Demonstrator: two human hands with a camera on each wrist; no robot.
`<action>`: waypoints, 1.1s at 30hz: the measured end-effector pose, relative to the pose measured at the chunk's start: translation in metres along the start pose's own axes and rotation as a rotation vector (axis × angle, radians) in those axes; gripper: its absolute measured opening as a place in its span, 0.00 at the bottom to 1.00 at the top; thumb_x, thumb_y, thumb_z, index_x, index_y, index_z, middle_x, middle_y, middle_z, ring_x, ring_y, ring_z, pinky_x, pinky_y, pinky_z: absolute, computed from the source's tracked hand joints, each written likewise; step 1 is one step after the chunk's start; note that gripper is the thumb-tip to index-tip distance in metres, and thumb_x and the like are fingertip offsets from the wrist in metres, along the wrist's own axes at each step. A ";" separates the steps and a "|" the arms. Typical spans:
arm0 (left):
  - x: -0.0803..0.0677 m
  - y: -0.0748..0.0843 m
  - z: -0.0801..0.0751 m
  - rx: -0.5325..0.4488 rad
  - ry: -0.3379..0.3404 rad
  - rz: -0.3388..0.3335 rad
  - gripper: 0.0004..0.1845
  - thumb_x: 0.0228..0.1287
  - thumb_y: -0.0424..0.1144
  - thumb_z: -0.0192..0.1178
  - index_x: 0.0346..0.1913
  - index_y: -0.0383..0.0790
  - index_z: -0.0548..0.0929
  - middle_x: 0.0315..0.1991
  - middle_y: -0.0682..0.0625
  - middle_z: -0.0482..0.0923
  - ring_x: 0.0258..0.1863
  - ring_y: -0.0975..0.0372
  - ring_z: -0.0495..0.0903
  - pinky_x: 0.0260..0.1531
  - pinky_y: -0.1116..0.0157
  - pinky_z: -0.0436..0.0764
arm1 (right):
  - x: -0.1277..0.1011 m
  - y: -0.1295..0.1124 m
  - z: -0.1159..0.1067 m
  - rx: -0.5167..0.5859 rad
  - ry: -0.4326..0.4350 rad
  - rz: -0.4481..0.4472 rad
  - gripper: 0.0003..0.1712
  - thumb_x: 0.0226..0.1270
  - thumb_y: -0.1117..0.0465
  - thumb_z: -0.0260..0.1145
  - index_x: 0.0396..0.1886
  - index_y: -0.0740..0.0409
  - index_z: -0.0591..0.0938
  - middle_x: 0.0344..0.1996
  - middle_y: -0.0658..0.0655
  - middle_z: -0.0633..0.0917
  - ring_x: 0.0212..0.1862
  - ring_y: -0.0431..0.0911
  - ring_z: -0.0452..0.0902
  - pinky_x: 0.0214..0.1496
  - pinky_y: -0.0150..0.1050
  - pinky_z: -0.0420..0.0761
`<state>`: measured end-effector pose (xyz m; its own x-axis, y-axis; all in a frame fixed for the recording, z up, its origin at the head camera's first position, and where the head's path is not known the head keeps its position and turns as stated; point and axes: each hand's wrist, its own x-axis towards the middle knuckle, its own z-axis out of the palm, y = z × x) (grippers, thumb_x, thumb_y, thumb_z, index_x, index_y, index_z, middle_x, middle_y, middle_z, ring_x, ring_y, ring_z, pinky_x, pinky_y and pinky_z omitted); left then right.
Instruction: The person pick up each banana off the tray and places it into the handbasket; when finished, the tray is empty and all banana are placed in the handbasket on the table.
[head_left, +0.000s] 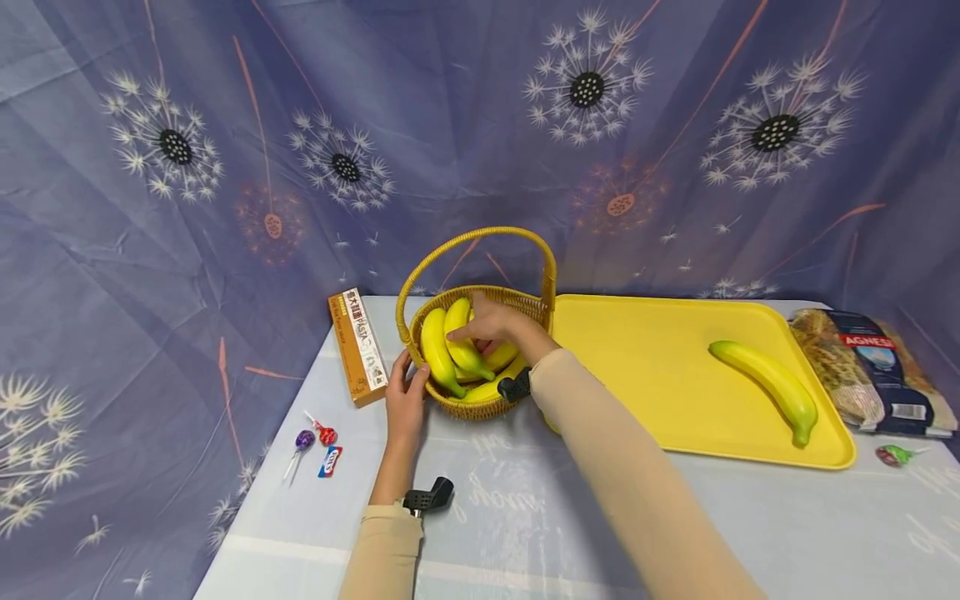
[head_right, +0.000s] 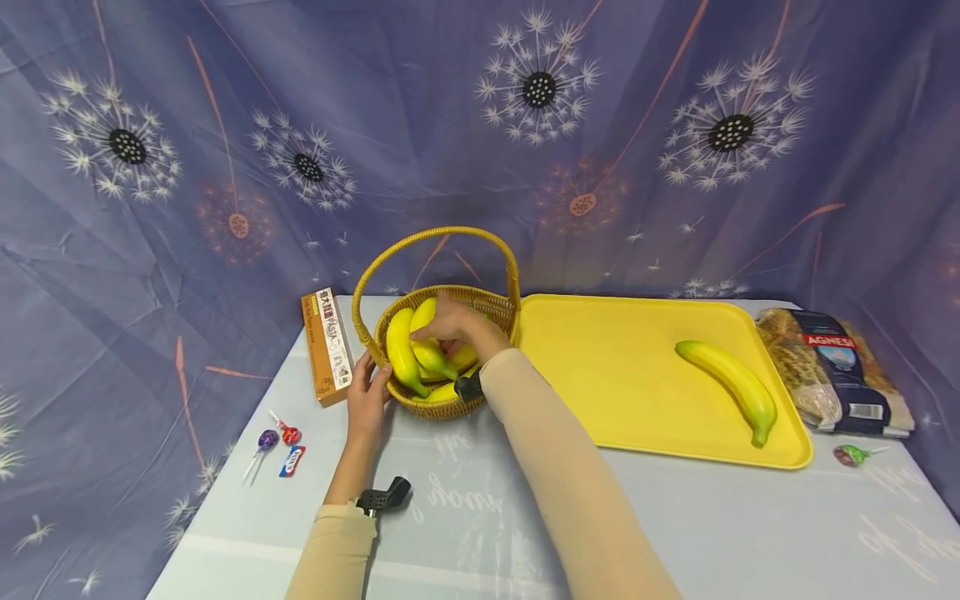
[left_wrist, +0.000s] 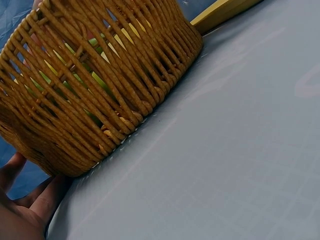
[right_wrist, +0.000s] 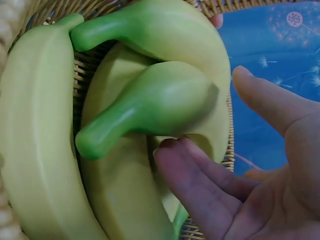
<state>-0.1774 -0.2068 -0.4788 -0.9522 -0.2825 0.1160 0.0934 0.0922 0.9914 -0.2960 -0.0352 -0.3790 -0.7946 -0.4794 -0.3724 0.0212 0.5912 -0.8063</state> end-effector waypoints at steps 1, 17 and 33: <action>0.000 0.000 0.000 -0.004 -0.002 0.001 0.26 0.71 0.45 0.55 0.70 0.51 0.67 0.69 0.48 0.62 0.61 0.53 0.69 0.52 0.57 0.76 | -0.001 0.000 -0.001 -0.019 0.003 -0.003 0.63 0.62 0.50 0.70 0.77 0.50 0.31 0.55 0.65 0.72 0.43 0.57 0.80 0.41 0.49 0.82; 0.001 -0.001 0.000 -0.018 -0.001 -0.005 0.26 0.71 0.45 0.56 0.70 0.50 0.68 0.69 0.49 0.62 0.62 0.54 0.68 0.49 0.63 0.77 | -0.018 0.002 -0.023 -0.241 0.003 -0.125 0.55 0.63 0.50 0.69 0.77 0.53 0.44 0.54 0.65 0.76 0.40 0.59 0.79 0.42 0.51 0.80; -0.001 -0.001 -0.003 -0.017 -0.008 0.007 0.27 0.71 0.44 0.55 0.71 0.48 0.66 0.69 0.48 0.61 0.64 0.54 0.66 0.51 0.61 0.76 | -0.068 0.052 -0.068 -0.465 0.099 -0.299 0.33 0.63 0.49 0.68 0.66 0.52 0.71 0.46 0.55 0.82 0.46 0.46 0.77 0.45 0.45 0.78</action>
<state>-0.1759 -0.2092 -0.4797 -0.9539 -0.2741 0.1220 0.1044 0.0778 0.9915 -0.2821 0.0726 -0.3642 -0.7785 -0.6203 -0.0956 -0.4660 0.6733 -0.5740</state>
